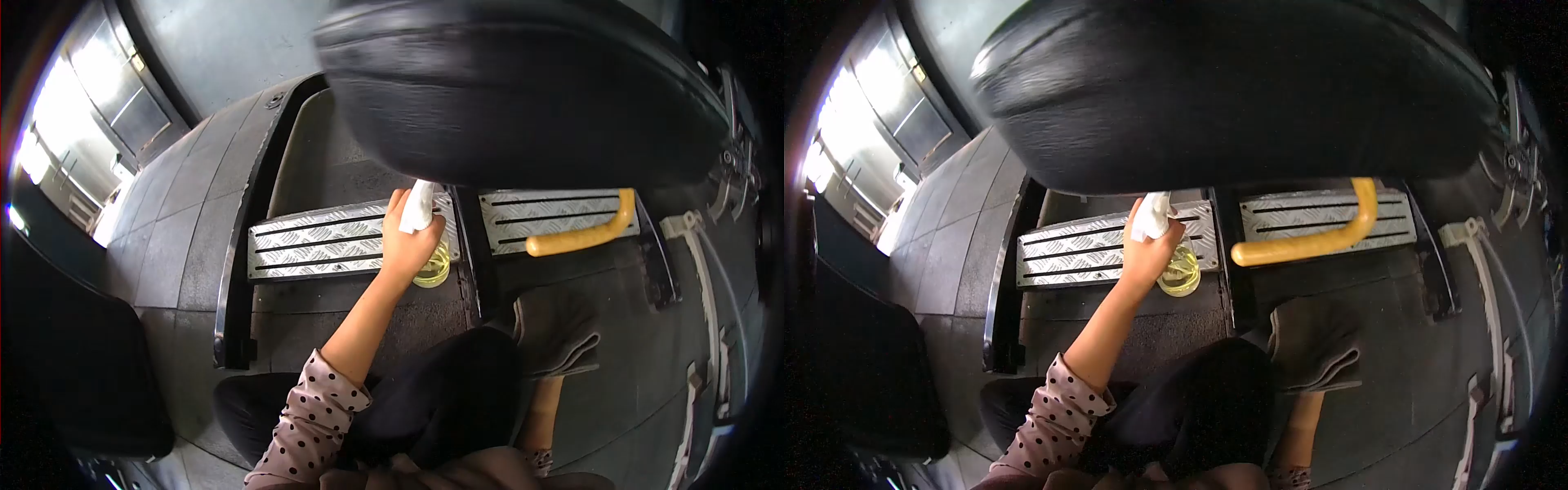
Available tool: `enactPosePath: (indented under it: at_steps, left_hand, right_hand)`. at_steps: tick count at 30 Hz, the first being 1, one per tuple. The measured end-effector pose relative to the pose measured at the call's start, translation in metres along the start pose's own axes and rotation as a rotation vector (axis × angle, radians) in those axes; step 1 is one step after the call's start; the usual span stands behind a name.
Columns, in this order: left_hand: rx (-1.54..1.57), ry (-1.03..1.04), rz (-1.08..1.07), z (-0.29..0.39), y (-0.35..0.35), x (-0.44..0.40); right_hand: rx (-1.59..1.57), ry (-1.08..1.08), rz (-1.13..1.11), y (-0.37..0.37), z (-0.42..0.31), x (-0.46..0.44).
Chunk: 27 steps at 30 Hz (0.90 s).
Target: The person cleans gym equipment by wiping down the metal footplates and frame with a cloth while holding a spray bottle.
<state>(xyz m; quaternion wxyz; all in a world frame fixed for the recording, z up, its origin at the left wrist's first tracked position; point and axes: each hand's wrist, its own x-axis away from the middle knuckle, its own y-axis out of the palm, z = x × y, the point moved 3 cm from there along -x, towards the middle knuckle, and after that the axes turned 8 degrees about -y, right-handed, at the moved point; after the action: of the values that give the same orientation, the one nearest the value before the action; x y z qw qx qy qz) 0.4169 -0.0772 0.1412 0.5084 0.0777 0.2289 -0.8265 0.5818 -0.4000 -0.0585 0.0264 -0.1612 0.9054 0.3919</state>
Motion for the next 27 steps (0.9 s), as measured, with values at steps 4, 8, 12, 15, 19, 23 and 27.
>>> enactPosePath:
  at_steps: [4,8,12,15,19,23,27]
  left_hand:
    - [0.092,0.007,0.058,0.015,-0.013,0.001]
    - [0.010,0.018,0.036,0.020,-0.030,-0.002]
    - [0.108,0.009,0.048,0.016,-0.050,-0.005]
    - [0.102,-0.020,-0.017,0.012,-0.071,-0.002]
    - [0.080,0.105,0.053,0.002,-0.092,0.019]
    - [0.024,0.093,0.045,-0.056,-0.090,0.057]
    - [0.036,0.042,0.029,-0.125,-0.071,0.085]
  right_hand:
    - [0.087,-0.039,0.004,0.024,-0.007,-0.013]
    - [0.204,-0.121,0.034,0.056,-0.013,-0.021]
    - [0.390,-0.250,0.072,0.101,-0.017,-0.041]
    - [0.557,-0.365,0.089,0.146,-0.010,-0.073]
    - [0.764,-0.511,0.104,0.215,0.016,-0.128]
    - [0.993,-0.637,0.152,0.293,0.054,-0.189]
    - [0.955,-0.759,0.134,0.378,0.108,-0.245]
